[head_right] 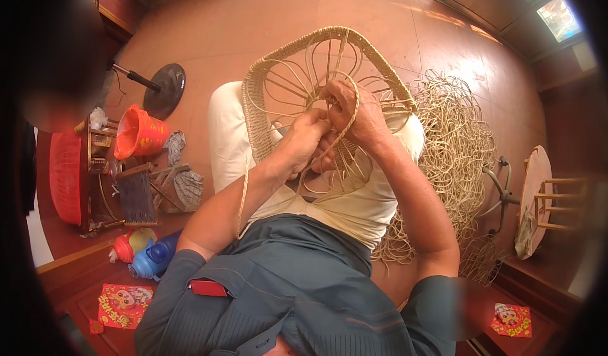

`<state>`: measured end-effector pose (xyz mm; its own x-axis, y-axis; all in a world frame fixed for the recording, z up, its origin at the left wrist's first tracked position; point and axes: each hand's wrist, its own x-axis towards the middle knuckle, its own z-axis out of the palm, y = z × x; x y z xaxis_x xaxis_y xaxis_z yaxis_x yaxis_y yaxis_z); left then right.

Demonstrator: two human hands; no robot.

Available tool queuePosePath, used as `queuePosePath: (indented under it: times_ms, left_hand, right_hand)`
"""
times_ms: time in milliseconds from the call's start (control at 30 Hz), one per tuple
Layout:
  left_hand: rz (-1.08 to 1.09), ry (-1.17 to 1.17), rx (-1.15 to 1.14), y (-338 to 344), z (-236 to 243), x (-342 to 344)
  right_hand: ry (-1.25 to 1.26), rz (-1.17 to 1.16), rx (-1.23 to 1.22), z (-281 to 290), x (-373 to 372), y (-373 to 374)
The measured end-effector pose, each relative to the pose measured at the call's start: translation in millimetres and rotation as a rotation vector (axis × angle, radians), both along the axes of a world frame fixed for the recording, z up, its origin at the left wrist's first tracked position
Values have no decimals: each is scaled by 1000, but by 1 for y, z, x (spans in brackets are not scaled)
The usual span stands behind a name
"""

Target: Weaving a basket using wicker or similar natural fibers.

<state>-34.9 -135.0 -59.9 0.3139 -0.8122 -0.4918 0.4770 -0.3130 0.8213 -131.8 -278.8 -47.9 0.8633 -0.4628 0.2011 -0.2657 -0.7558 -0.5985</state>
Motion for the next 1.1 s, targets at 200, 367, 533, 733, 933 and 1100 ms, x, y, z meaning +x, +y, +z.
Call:
queuePosePath:
  times_ms: [200, 367, 533, 733, 933, 1100]
  left_hand:
    - [1, -111, -108, 45, -5, 15]
    - [-70, -197, -197, 85, 37, 32]
    - [200, -529, -557, 115, 102, 83]
    - [231, -254, -872, 192, 254, 220]
    - [877, -1693, -299, 173, 267, 227]
    - [190, -1197, -509, 119, 135, 127]
  right_hand:
    - [-160, 85, -79, -13, -4, -8]
    - [-192, 83, -76, -8, -3, 0]
    - [-239, 55, -105, -16, -3, -4]
    - [-270, 10, -111, -20, 4, 0]
    - [-171, -99, 64, -6, 10, 12]
    - [-256, -34, -27, -11, 5, 6]
